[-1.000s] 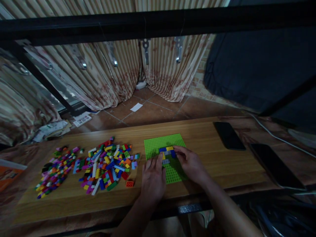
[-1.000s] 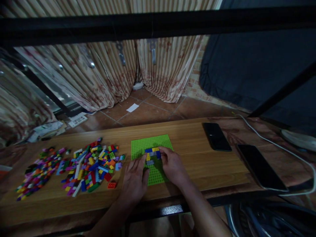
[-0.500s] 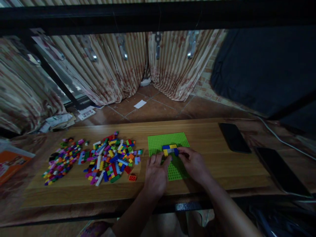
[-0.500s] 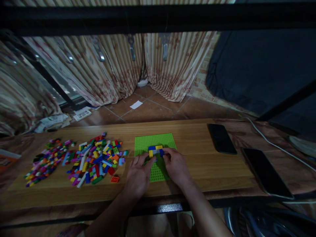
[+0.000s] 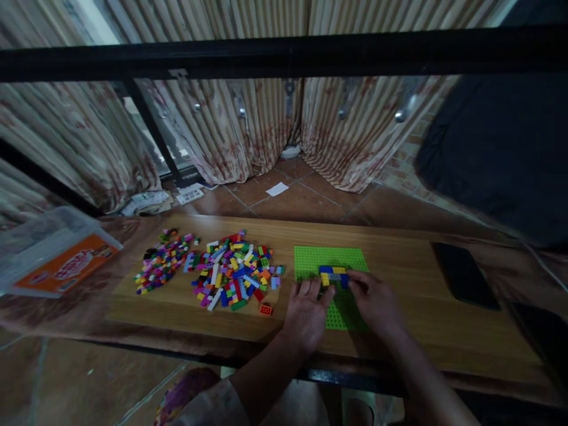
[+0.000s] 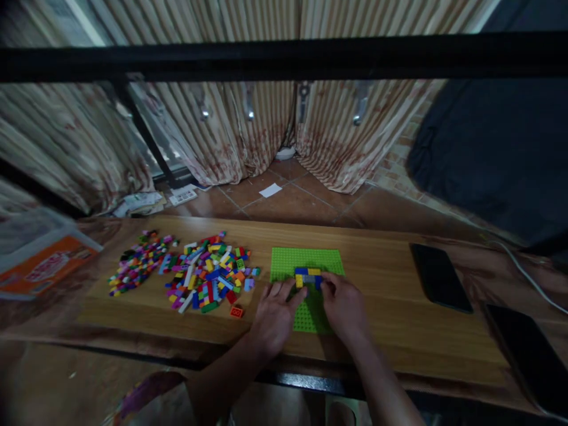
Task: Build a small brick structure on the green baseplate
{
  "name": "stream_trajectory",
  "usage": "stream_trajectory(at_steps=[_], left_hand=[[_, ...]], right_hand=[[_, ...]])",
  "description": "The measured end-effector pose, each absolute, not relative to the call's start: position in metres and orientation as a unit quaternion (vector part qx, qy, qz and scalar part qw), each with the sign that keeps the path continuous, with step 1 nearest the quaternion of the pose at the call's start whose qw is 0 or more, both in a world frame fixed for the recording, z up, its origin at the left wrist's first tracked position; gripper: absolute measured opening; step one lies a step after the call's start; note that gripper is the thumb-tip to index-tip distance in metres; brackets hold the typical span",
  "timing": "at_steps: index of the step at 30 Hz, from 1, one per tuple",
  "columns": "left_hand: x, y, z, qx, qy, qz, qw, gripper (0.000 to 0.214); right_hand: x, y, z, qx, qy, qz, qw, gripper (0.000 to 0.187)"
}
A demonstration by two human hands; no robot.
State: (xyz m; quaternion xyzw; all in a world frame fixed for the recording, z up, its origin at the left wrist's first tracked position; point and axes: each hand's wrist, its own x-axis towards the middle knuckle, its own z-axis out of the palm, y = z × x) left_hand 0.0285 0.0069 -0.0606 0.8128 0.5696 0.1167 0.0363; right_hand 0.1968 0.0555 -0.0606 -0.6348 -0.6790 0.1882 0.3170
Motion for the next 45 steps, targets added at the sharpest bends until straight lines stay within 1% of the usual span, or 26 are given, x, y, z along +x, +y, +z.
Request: stream_trajectory(at_steps=[2,5,7,10,12,15,18,21,23,26,29,33,37,40,41,45], left_hand=[[0.029,0.004,-0.06,0.81,0.569,0.14,0.04,0.038],[0.026,0.001,-0.051,0.786,0.58,0.206,0.062,0.043],[0.016,0.004,-0.041,0.751,0.589,0.283,0.089,0.044],[-0.014,0.017,-0.026,0.646,0.612,0.439,0.123,0.037],[-0.042,0.029,-0.019,0.539,0.636,0.537,0.133,0.029],[-0.079,0.045,-0.015,0.389,0.629,0.654,0.158,0.024],[-0.097,0.051,-0.014,0.322,0.607,0.701,0.19,0.02],[-0.095,0.049,-0.014,0.319,0.599,0.702,0.217,0.02],[-0.09,0.046,-0.014,0.336,0.599,0.69,0.227,0.021],[-0.082,0.043,-0.014,0.365,0.603,0.666,0.244,0.021],[-0.076,0.041,-0.016,0.387,0.602,0.645,0.266,0.021],[-0.069,0.04,-0.021,0.413,0.603,0.619,0.289,0.023],[-0.057,0.039,-0.028,0.459,0.597,0.571,0.328,0.022],[-0.044,0.035,-0.029,0.524,0.595,0.512,0.33,0.022],[-0.04,0.033,-0.03,0.547,0.597,0.491,0.322,0.022],[-0.022,0.028,-0.032,0.619,0.602,0.419,0.281,0.024]], right_hand=[[0.193,0.056,-0.056,-0.643,-0.667,0.172,0.335,0.027],[0.182,0.053,-0.047,-0.628,-0.656,0.187,0.374,0.029],[0.171,0.049,-0.041,-0.604,-0.659,0.205,0.398,0.029],[0.149,0.037,-0.036,-0.565,-0.679,0.233,0.407,0.026],[0.132,0.026,-0.037,-0.531,-0.708,0.26,0.386,0.024],[0.107,0.008,-0.041,-0.472,-0.758,0.307,0.328,0.022],[0.085,-0.005,-0.047,-0.437,-0.796,0.311,0.28,0.024],[0.069,-0.008,-0.054,-0.429,-0.824,0.277,0.245,0.027],[0.061,-0.007,-0.059,-0.429,-0.836,0.248,0.236,0.023],[0.056,-0.005,-0.062,-0.427,-0.843,0.227,0.237,0.013],[0.057,-0.005,-0.058,-0.422,-0.833,0.247,0.259,0.012],[0.077,-0.002,-0.046,-0.438,-0.791,0.296,0.307,0.017],[0.12,0.018,-0.038,-0.522,-0.698,0.331,0.361,0.026],[0.157,0.037,-0.039,-0.579,-0.606,0.368,0.403,0.036],[0.168,0.043,-0.04,-0.592,-0.589,0.37,0.408,0.036],[0.195,0.055,-0.045,-0.626,-0.585,0.358,0.372,0.036]])
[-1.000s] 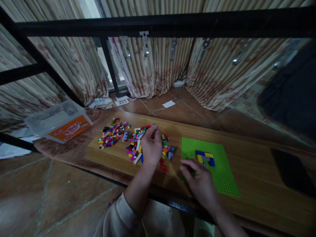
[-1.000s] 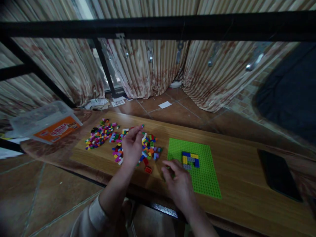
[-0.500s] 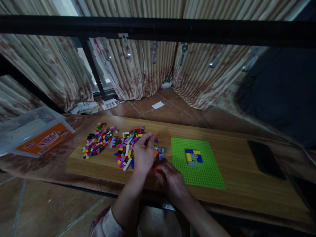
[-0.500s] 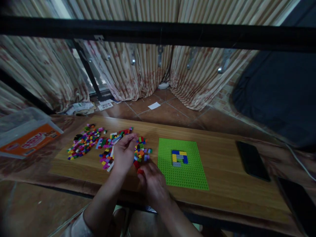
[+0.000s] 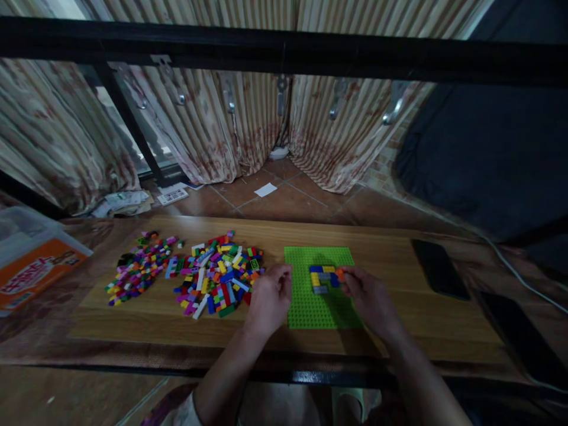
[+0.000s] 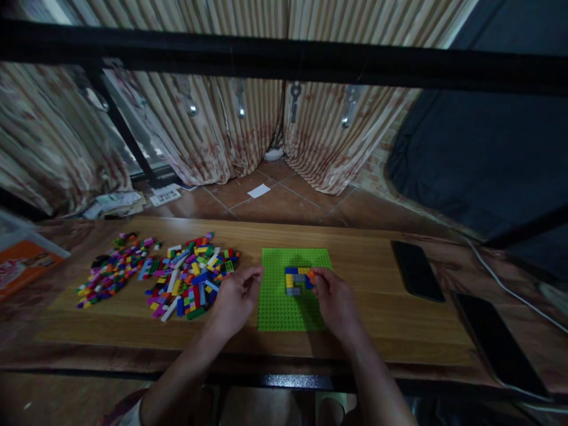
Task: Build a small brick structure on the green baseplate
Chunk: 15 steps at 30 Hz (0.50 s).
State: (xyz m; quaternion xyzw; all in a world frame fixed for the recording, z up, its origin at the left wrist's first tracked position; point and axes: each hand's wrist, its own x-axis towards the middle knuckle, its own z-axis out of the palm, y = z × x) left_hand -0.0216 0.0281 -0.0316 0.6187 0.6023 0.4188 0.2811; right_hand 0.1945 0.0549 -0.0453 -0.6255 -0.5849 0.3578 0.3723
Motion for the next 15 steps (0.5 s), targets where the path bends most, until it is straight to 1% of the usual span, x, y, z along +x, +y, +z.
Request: stream_trajectory(at_steps=[5,11,15], left_hand=[[-0.006,0.028,-0.034,0.67,0.601,0.355,0.252,0.026],[0.002,0.028,-0.035,0.69,0.595,0.331,0.247,0.027],[0.004,0.028,-0.043,0.706,0.582,0.322,0.244,0.028]], right_hand=[[0.201,0.059,-0.044,-0.63,-0.611,0.324,0.354,0.036],[0.202,0.062,-0.049,-0.606,-0.62,0.355,0.35,0.031],[0.199,0.061,-0.049,-0.593,-0.636,0.353,0.346,0.03]])
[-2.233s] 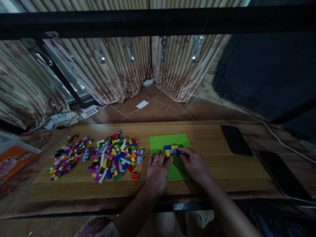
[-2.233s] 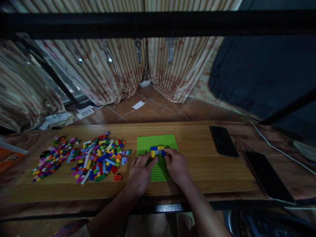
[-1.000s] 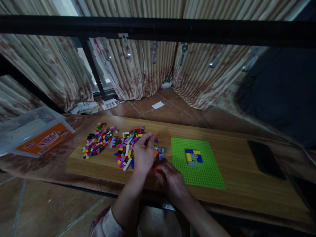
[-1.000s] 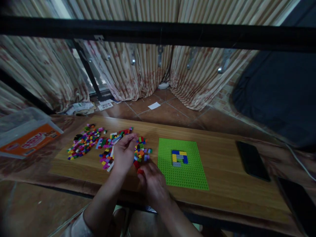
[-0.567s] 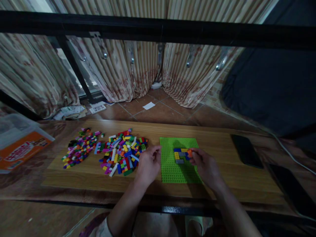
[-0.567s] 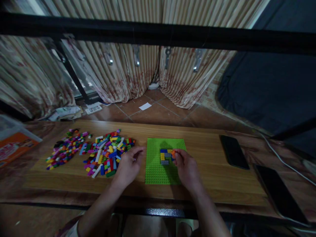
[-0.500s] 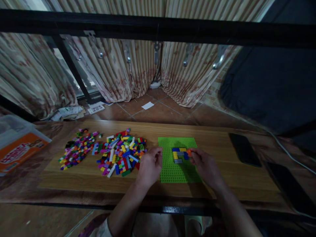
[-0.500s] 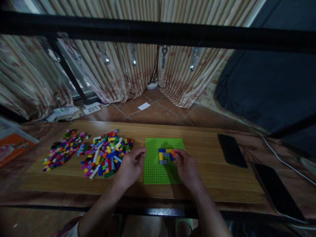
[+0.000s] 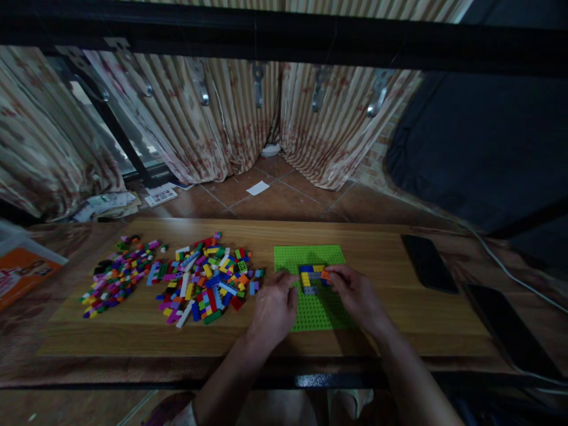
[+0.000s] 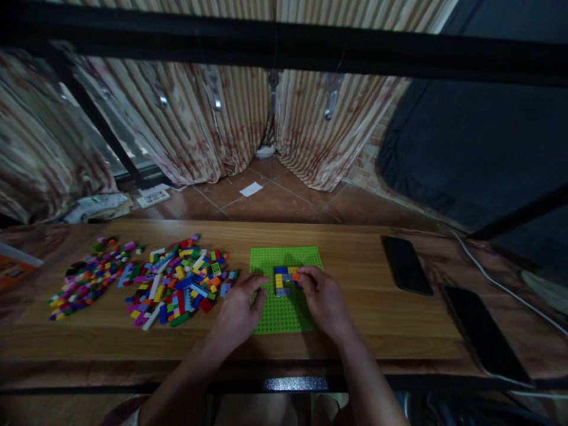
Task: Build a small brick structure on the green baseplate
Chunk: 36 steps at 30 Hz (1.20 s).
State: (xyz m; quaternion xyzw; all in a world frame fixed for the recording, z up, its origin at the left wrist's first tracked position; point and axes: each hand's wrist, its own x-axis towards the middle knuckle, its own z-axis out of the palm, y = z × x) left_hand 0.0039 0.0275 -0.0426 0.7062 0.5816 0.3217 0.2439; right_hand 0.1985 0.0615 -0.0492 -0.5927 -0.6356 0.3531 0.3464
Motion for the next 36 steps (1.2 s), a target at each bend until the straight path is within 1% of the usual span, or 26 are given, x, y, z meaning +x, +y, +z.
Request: stream_trajectory(at_steps=[7,13,25,36], left_hand=[[0.005,0.025,-0.048,0.72,0.573,0.316,0.233,0.026],[0.006,0.025,-0.05,0.721,0.577,0.311,0.226,0.023],[0.007,0.023,-0.047,0.729,0.582,0.285,0.219,0.027],[0.014,0.02,-0.053,0.748,0.573,0.275,0.192,0.036]], right_hand=[[0.197,0.06,-0.045,-0.593,-0.641,0.347,0.343,0.026],[0.196,0.059,-0.051,-0.588,-0.638,0.348,0.356,0.026],[0.187,0.055,-0.044,-0.591,-0.678,0.27,0.344,0.027],[0.186,0.054,-0.045,-0.588,-0.676,0.28,0.344,0.027]])
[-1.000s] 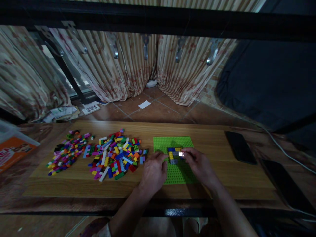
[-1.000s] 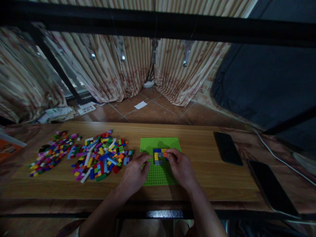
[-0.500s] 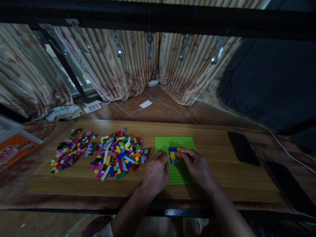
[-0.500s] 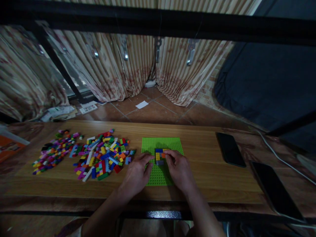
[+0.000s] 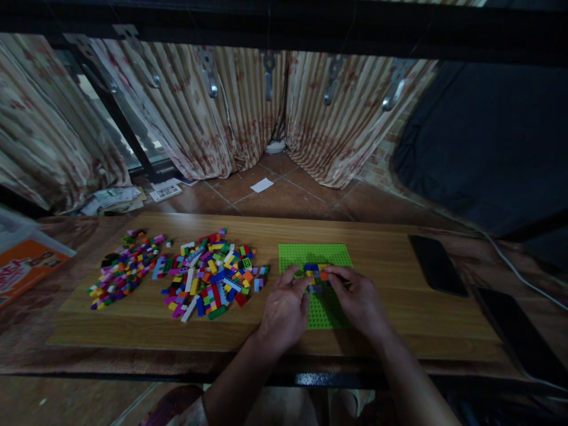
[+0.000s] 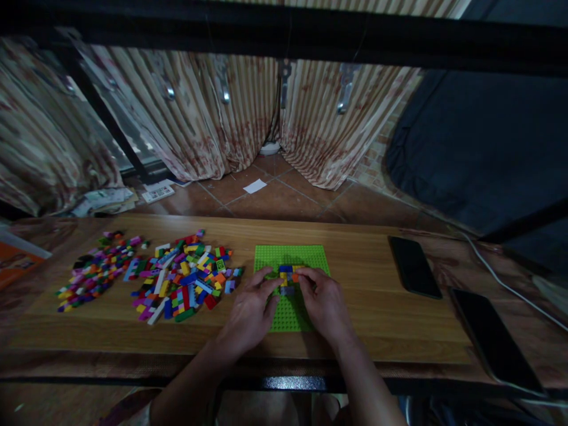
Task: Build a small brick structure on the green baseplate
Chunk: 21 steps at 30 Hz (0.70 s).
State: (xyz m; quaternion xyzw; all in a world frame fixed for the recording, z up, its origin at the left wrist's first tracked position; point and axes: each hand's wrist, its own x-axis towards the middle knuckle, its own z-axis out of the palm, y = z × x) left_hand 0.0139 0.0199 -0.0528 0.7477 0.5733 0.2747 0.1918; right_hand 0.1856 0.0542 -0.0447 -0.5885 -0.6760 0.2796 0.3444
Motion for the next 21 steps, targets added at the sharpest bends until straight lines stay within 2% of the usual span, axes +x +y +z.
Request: stream_trajectory(at_steps=[7,14,21], left_hand=[[0.0141,0.0195,-0.052,0.749,0.572,0.266,0.201,0.036],[0.0157,0.0178,-0.0541,0.754,0.567,0.261,0.203,0.036],[0.0151,0.0179,-0.0548,0.755,0.567,0.258,0.204,0.037]], right_hand=[[0.1863,0.0556,-0.0493,-0.595,-0.673,0.286,0.332,0.03],[0.1807,0.0549,-0.0471,-0.599,-0.673,0.281,0.331,0.021],[0.1771,0.0534,-0.0449,-0.609,-0.669,0.271,0.329,0.022]])
